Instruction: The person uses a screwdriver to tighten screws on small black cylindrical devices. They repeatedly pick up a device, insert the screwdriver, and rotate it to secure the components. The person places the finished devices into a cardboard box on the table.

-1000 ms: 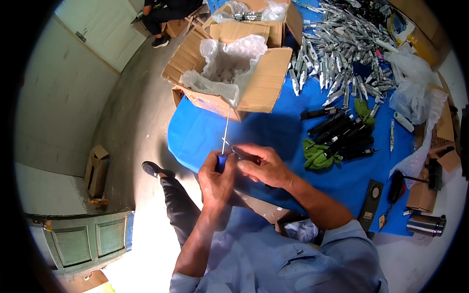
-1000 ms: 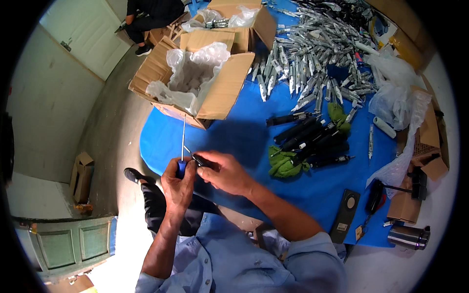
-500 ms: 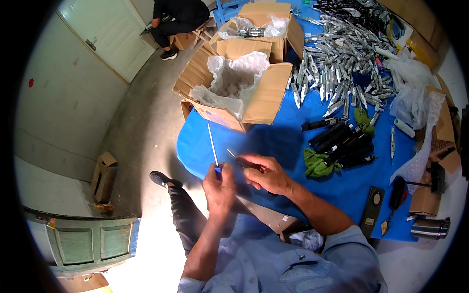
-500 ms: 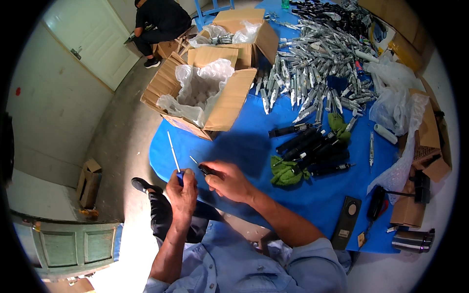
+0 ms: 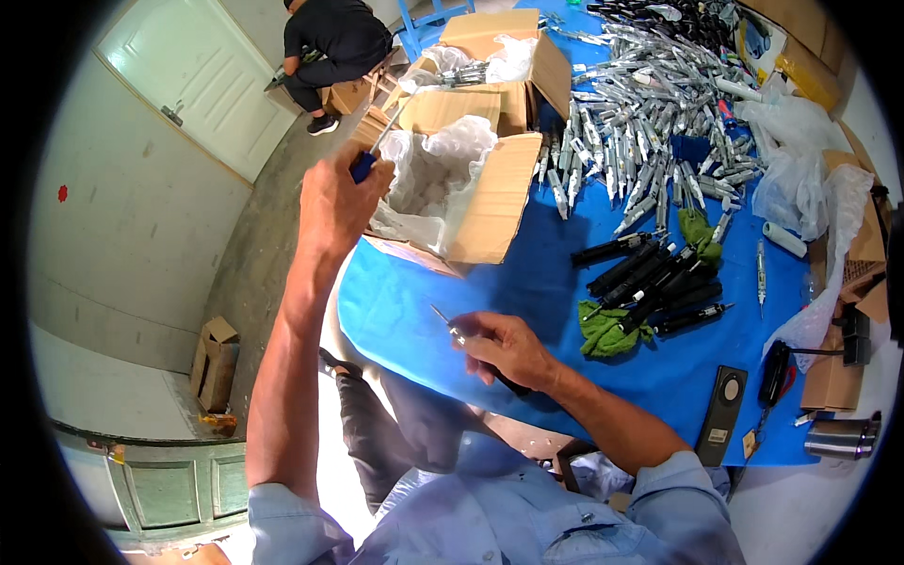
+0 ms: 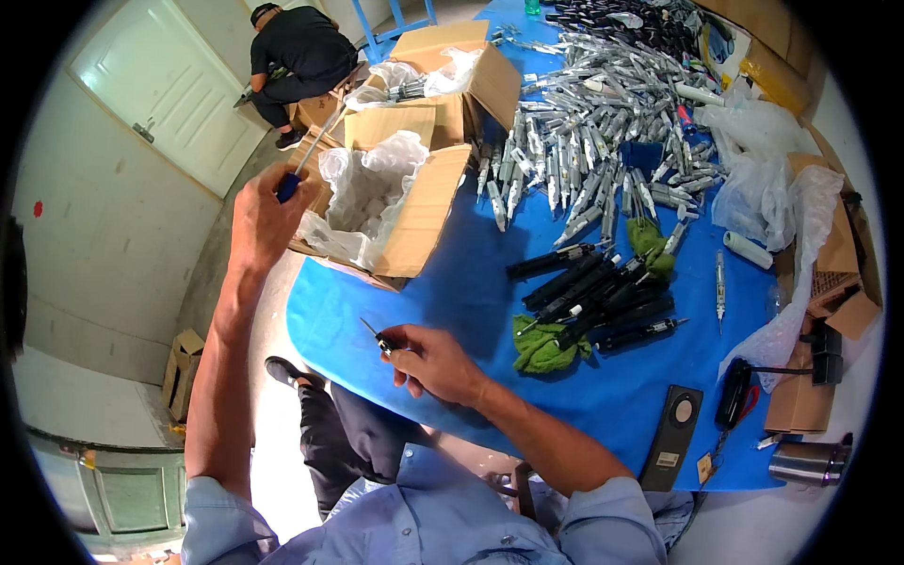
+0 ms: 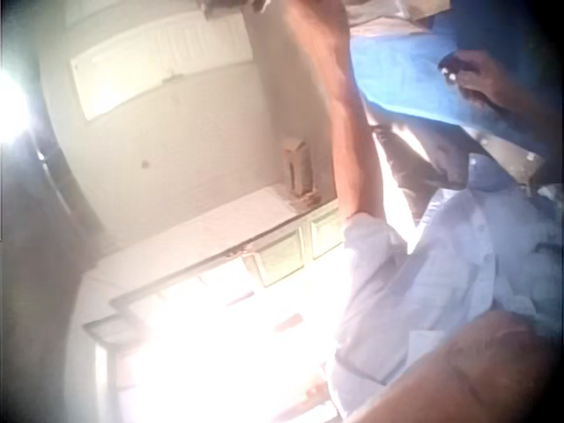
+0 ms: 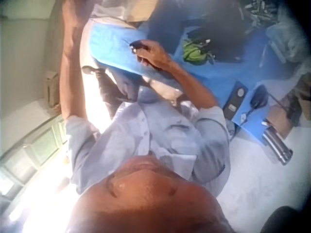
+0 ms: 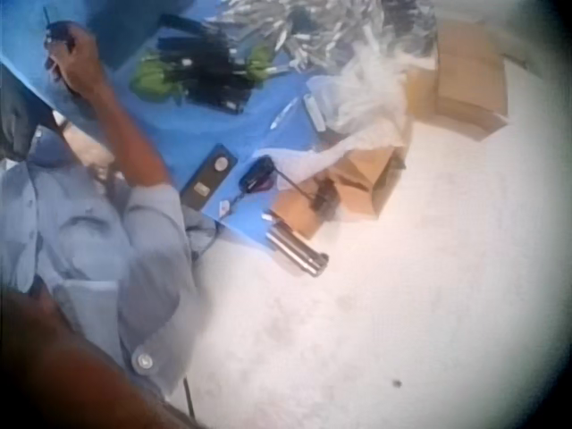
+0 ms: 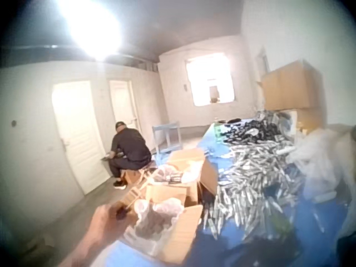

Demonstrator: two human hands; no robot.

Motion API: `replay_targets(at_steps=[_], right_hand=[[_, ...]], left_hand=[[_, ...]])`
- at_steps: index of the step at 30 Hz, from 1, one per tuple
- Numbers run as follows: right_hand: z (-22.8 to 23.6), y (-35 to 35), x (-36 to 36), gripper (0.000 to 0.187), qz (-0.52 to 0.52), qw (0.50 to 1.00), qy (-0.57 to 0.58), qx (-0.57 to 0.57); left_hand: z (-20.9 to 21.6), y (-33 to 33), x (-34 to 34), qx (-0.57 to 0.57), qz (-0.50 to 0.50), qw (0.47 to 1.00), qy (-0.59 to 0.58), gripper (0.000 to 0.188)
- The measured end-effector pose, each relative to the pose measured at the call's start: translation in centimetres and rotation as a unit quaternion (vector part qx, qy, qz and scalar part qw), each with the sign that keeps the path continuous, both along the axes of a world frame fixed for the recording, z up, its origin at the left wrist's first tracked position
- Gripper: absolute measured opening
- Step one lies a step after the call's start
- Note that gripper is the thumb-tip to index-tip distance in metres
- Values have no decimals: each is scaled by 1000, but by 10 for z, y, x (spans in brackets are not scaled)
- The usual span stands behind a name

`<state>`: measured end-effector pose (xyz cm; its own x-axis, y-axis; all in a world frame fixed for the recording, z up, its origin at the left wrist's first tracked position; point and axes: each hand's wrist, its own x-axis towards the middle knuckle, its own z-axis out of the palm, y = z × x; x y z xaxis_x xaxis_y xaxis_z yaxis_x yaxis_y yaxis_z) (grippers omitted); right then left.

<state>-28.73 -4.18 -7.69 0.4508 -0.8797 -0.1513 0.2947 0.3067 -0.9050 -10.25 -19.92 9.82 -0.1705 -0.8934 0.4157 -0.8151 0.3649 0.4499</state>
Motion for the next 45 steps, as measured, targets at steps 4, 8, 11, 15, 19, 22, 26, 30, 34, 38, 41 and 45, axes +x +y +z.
replay_targets(at_steps=[4,8,11,15,19,22,26,30,34,38,41,45], right_hand=[[-6,-2,-4,36,-32,996,-78,34],[-2,-3,-7,37,-52,986,-127,91],[3,-3,-7,46,-43,990,-104,89],[-4,-5,-5,46,-30,993,-95,63],[-4,0,-2,38,-41,996,-62,52],[-6,3,1,39,-40,997,-50,33],[-5,5,1,44,-31,999,-14,-9],[-5,8,5,47,-29,998,27,-50],[-7,12,7,47,-22,993,65,-91],[-3,16,8,45,-27,987,103,-123],[-3,18,11,45,-31,984,114,-136],[-1,18,13,44,-38,982,122,-138]], left_hand=[[-4,6,-2,-22,-1,998,58,27],[2,56,13,40,24,990,137,30],[4,108,22,139,91,952,257,35],[-45,173,58,246,40,908,335,44],[-75,222,50,353,90,874,321,45],[-74,247,43,364,112,888,257,39],[-90,265,43,282,67,937,195,41],[-96,270,45,194,22,970,145,39],[-98,270,49,151,2,979,133,39],[-101,270,51,136,-14,982,131,39],[-101,272,50,160,-7,978,137,39],[-99,276,50,158,1,979,131,39]])
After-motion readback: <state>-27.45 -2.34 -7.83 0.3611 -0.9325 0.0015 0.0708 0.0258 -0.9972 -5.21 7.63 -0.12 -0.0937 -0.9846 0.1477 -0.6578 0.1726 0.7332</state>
